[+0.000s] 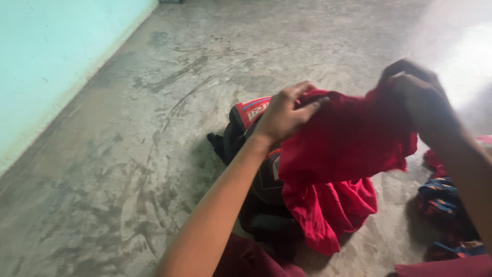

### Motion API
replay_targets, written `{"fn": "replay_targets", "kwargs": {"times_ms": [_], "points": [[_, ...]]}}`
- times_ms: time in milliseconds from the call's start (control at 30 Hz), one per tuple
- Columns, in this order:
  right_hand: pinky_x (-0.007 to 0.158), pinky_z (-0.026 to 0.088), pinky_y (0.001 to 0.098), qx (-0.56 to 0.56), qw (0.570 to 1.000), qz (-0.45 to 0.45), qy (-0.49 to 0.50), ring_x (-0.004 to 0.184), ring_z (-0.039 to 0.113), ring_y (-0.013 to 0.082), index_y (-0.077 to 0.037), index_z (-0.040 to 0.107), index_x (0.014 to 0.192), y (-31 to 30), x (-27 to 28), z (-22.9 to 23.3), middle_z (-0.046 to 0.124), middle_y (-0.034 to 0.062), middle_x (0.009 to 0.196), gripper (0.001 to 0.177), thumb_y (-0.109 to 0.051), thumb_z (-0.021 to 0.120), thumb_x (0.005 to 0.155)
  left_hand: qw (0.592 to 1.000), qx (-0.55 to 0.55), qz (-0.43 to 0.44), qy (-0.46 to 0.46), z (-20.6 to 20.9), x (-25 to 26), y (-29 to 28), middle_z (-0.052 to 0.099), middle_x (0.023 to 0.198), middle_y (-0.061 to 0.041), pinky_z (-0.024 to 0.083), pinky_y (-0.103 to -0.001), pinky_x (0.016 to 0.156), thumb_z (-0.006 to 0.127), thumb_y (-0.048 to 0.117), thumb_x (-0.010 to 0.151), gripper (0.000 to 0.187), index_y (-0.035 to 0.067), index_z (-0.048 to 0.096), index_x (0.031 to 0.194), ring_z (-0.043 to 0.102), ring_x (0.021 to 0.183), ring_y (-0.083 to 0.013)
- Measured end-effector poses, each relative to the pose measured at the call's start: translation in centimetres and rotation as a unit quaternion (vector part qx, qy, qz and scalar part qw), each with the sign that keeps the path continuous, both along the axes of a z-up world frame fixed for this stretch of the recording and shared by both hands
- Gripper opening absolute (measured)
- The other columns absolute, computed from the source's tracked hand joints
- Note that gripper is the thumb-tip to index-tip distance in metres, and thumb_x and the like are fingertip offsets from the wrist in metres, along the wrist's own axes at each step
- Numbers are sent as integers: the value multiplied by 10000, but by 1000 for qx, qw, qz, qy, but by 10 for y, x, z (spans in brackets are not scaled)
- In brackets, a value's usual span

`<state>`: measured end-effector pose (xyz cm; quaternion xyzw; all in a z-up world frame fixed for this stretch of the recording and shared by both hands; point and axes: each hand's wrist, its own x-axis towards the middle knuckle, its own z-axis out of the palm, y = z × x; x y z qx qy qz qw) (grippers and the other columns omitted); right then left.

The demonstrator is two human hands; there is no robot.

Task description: The person folds a black garment and places it into a backpack. They then fold a red garment and place it into the same backpack.

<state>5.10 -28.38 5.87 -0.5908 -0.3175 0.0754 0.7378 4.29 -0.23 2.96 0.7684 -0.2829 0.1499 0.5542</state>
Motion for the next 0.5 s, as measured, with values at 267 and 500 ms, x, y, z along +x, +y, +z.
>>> {"fn": "replay_targets", "kwargs": {"times_ms": [267, 500], "points": [[760, 598, 363, -680, 718, -142, -41, 837, 758, 260, -28, 782, 1146, 23, -10, 11, 774, 148, 897, 360, -302, 805, 915, 961, -193, -168, 106, 21, -17, -30, 733, 953, 23, 591, -308, 788, 712, 278, 927, 254, 114, 614, 1094, 711, 943, -87], [711, 615, 449, -489, 844, -175, 135, 757, 778, 309, -7, 768, 1078, -16, -14, 47, 788, 192, 904, 256, -152, 742, 869, 947, 97, -287, 104, -16, -22, -29, 795, 1211, -82, 551, -341, 1038, 813, 305, 903, 462, 59, 737, 1287, 699, 1127, -148]]}}
